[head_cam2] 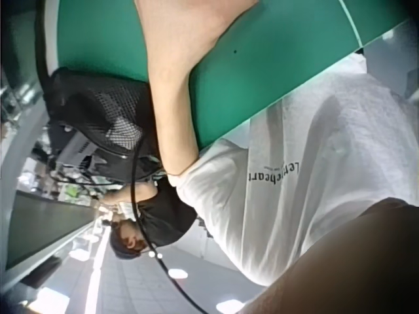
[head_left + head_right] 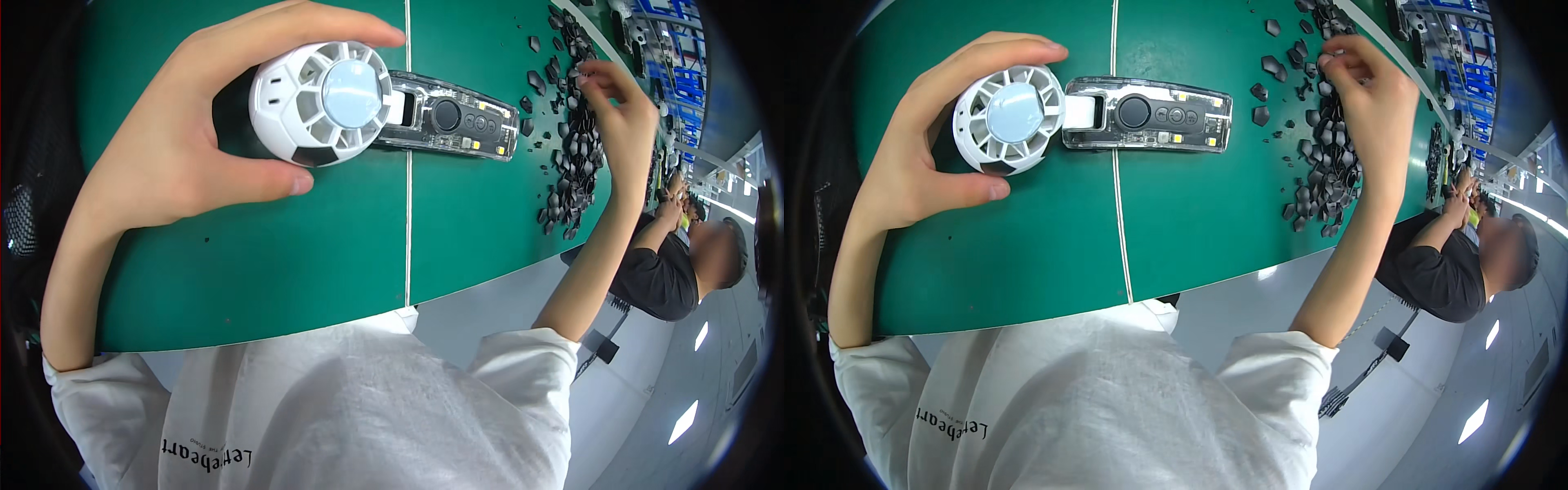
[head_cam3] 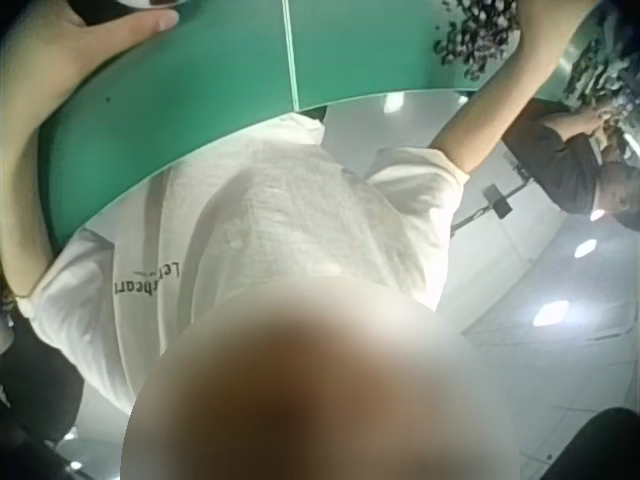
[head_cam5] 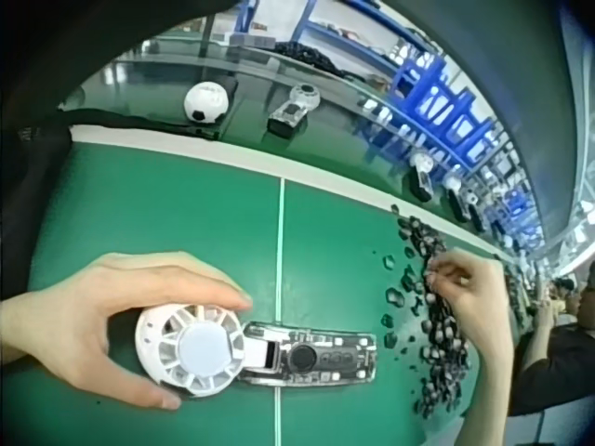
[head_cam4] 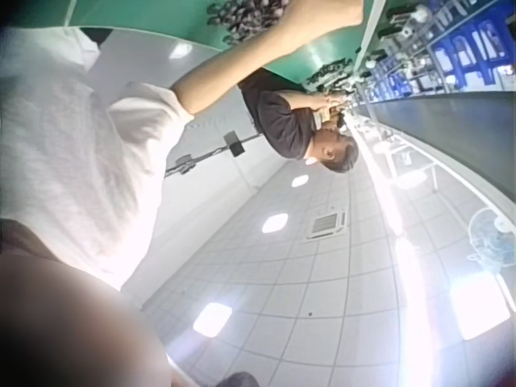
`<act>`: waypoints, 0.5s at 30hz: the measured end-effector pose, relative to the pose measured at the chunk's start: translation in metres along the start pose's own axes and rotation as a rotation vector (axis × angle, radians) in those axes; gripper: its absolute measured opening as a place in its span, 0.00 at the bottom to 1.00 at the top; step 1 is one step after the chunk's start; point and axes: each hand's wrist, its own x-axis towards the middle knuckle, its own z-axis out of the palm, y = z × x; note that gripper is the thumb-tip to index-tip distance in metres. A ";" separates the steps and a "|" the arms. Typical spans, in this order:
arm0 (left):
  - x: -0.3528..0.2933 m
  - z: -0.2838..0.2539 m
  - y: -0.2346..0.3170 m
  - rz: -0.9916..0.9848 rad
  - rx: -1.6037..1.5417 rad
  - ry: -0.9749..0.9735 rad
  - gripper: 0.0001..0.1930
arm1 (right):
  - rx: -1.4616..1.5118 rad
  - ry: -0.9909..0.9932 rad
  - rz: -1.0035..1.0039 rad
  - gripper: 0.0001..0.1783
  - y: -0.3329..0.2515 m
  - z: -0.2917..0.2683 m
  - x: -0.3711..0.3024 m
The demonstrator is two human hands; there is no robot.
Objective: Assembling small plastic components onto a PCB and housing unit at an assembly line station.
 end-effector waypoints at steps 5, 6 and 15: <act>-0.006 -0.003 -0.005 -0.054 -0.176 -0.021 0.37 | -0.210 -0.207 0.208 0.08 0.013 0.013 0.012; -0.009 -0.005 -0.005 -0.066 -0.166 -0.032 0.37 | -0.190 -0.246 0.255 0.08 0.012 0.007 0.011; -0.019 0.027 -0.013 0.251 0.287 -0.136 0.19 | 0.092 -0.038 0.021 0.06 -0.085 -0.003 -0.048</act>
